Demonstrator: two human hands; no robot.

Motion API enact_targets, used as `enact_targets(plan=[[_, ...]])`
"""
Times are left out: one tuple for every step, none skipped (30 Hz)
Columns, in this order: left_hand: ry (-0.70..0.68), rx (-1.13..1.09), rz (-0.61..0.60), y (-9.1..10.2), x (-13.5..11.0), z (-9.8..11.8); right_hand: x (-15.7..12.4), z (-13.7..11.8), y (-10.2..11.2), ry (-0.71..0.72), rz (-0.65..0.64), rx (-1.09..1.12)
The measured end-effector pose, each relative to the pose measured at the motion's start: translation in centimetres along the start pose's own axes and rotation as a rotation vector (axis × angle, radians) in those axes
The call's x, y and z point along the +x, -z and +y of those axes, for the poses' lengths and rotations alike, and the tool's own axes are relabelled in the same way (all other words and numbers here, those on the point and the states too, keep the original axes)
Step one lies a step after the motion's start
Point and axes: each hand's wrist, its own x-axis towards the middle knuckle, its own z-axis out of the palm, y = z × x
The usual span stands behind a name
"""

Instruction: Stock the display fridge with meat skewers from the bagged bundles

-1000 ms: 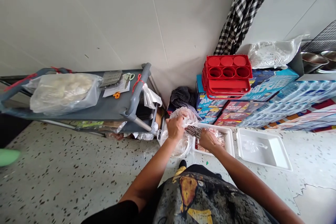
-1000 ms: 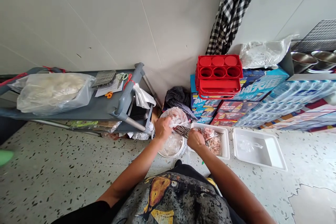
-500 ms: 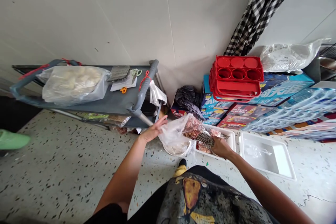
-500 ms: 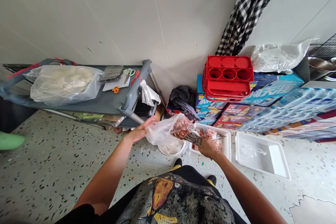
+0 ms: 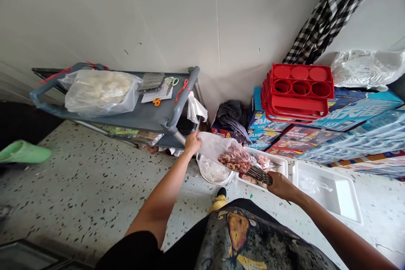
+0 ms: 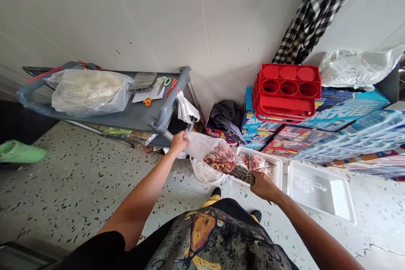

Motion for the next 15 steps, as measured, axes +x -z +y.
enact_targets(plan=[[-0.01, 0.031, 0.023, -0.2, 0.6, 0.2, -0.4, 0.2, 0.3, 0.004, -0.013, -0.012], [-0.021, 0.05, 0.033, -0.6, 1.0, 0.5, -0.9, 0.3, 0.5, 0.012, -0.025, -0.025], [-0.038, 0.056, 0.038, -1.1, 1.4, 0.7, -1.4, 0.3, 0.8, 0.029, -0.036, -0.033], [-0.056, 0.047, 0.048, -1.6, 1.7, 1.0, -1.9, 0.3, 1.0, 0.045, -0.046, -0.038], [-0.073, 0.027, 0.057, -2.1, 2.0, 1.3, -2.4, 0.2, 1.3, 0.058, -0.054, -0.038], [-0.077, 0.0, 0.07, -2.5, 2.3, 1.6, -2.9, 0.2, 1.5, 0.068, -0.063, -0.031], [-0.063, -0.027, 0.086, -2.6, 2.6, 2.0, -3.3, 0.1, 1.7, 0.069, -0.072, -0.019], [-0.035, -0.051, 0.105, -2.5, 2.9, 2.4, -3.6, 0.1, 1.9, 0.062, -0.081, -0.006], [-0.009, -0.068, 0.127, -2.0, 3.2, 2.9, -3.9, 0.1, 2.1, 0.047, -0.086, 0.002], [-0.003, -0.072, 0.148, -1.2, 3.5, 3.5, -4.0, 0.2, 2.2, 0.026, -0.082, 0.003], [-0.028, -0.06, 0.166, -0.2, 3.7, 4.2, -4.2, 0.2, 2.3, 0.002, -0.07, -0.004], [-0.085, -0.036, 0.179, 1.0, 4.0, 4.9, -4.2, 0.3, 2.4, -0.023, -0.056, -0.015], [-0.161, -0.004, 0.186, 2.2, 4.3, 5.6, -4.2, 0.4, 2.5, -0.045, -0.039, -0.029], [-0.231, 0.029, 0.192, 3.2, 4.5, 6.3, -4.2, 0.4, 2.4, -0.059, -0.023, -0.038], [-0.275, 0.055, 0.203, 4.1, 4.8, 6.9, -4.2, 0.4, 2.4, -0.062, -0.007, -0.04]])
